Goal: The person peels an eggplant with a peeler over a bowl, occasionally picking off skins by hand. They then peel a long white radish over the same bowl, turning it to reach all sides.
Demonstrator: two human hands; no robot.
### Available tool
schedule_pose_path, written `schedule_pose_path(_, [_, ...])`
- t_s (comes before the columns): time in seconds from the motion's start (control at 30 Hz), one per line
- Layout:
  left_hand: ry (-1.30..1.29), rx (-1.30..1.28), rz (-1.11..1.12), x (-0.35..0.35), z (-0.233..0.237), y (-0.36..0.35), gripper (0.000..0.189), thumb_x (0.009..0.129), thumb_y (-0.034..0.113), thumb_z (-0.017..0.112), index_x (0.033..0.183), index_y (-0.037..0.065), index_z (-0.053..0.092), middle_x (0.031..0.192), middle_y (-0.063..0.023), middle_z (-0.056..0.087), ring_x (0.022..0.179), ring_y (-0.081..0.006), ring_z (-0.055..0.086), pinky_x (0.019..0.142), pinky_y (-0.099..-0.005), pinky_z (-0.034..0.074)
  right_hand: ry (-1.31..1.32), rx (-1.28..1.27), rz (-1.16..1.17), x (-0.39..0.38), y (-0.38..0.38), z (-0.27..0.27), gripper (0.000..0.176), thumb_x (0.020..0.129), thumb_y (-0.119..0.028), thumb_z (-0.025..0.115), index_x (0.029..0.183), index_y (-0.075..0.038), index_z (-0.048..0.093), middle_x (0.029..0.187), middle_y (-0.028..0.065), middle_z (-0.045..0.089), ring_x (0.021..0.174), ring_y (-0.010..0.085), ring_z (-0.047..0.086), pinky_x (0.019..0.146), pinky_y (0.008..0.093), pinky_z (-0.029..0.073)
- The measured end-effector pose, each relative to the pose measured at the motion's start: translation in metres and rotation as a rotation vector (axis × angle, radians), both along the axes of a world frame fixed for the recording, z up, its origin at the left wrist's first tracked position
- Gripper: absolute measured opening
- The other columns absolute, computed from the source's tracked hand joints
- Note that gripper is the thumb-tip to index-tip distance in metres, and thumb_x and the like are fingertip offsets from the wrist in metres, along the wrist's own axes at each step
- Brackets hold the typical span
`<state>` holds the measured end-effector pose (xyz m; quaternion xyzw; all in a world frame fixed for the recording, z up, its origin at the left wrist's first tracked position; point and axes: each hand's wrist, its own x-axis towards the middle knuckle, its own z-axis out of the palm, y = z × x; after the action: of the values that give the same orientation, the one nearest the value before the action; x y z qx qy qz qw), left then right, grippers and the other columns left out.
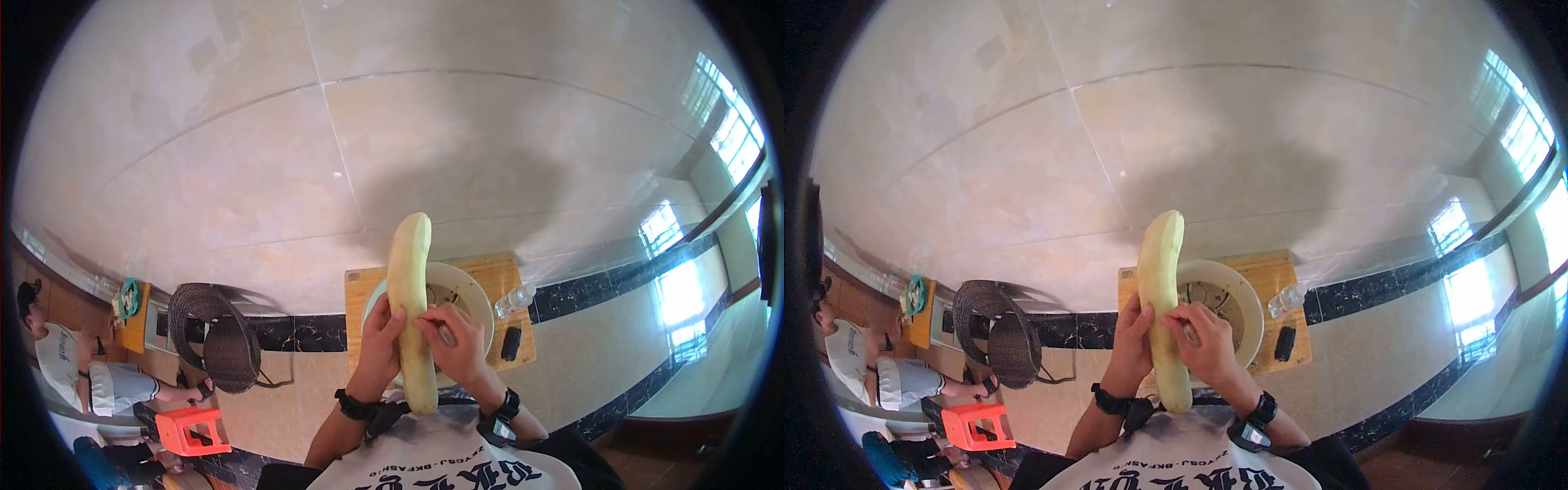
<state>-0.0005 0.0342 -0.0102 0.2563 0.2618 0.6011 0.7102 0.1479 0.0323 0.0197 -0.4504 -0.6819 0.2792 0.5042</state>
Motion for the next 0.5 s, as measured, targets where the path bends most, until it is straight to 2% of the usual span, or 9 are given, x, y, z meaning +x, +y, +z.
schedule_pose_path(0.07, [0.043,-0.003,0.051,0.0,-0.006,0.001,0.047,0.104,0.02,0.06,0.144,0.002,0.044,0.13,-0.0185,0.063,0.117,-0.025,0.065,0.102,-0.0391,0.053,-0.019,0.017,-0.001,0.0,0.001,-0.002,0.011,0.09,-0.006,0.074,0.098,-0.001,0.067,0.083,0.0112,0.069,0.073,0.0219,0.068,0.067,0.0322,0.053])
schedule_pose_path(0.17, [0.004,-0.002,0.007,-0.004,-0.006,0.0,0.046,0.104,0.021,0.058,0.144,0.002,0.044,0.131,-0.0182,0.063,0.12,-0.0266,0.064,0.103,-0.0396,0.052,0.241,-0.248,0.039,0.004,0.004,-0.012,0.01,0.092,-0.007,0.072,0.098,-0.001,0.068,0.081,0.0077,0.069,0.074,0.0139,0.064,0.067,0.0297,0.051])
schedule_pose_path(0.27, [-0.023,-0.032,-0.069,-0.006,0.007,-0.001,0.046,0.106,0.024,0.055,0.145,0.002,0.044,0.133,-0.017,0.062,0.123,-0.0274,0.062,0.103,-0.0398,0.052,0.383,-0.37,0.052,0.015,0.009,-0.012,0.009,0.093,-0.007,0.072,0.097,0.0,0.069,0.081,0.0056,0.069,0.076,0.0096,0.06,0.068,0.028,0.05])
schedule_pose_path(0.37, [-0.019,-0.006,-0.062,-0.005,-0.001,0.003,0.046,0.107,0.026,0.053,0.145,0.001,0.044,0.135,-0.017,0.061,0.123,-0.0281,0.062,0.103,-0.0406,0.052,0.357,-0.338,0.1,0.022,0.011,-0.004,0.008,0.092,-0.005,0.073,0.096,0.001,0.07,0.083,0.0063,0.07,0.077,0.0107,0.062,0.07,0.0281,0.051])
schedule_pose_path(0.47, [0.052,-0.035,-0.04,0.0,0.007,0.004,0.056,0.106,0.045,0.051,0.141,0.001,0.049,0.13,-0.0161,0.064,0.117,-0.0237,0.064,0.099,-0.0364,0.053,0.247,-0.241,0.067,0.019,0.008,0.002,0.007,0.09,-0.004,0.073,0.095,0.001,0.07,0.084,0.0079,0.071,0.078,0.0124,0.064,0.072,0.0284,0.052])
schedule_pose_path(0.5, [0.024,-0.028,-0.078,-0.001,0.004,0.004,0.058,0.106,0.047,0.05,0.142,0.001,0.049,0.131,-0.0163,0.063,0.118,-0.0238,0.063,0.1,-0.0362,0.053,0.232,-0.239,0.054,0.019,0.008,0.001,0.008,0.09,-0.004,0.074,0.095,0.001,0.07,0.085,0.0087,0.071,0.078,0.0132,0.065,0.073,0.0287,0.052])
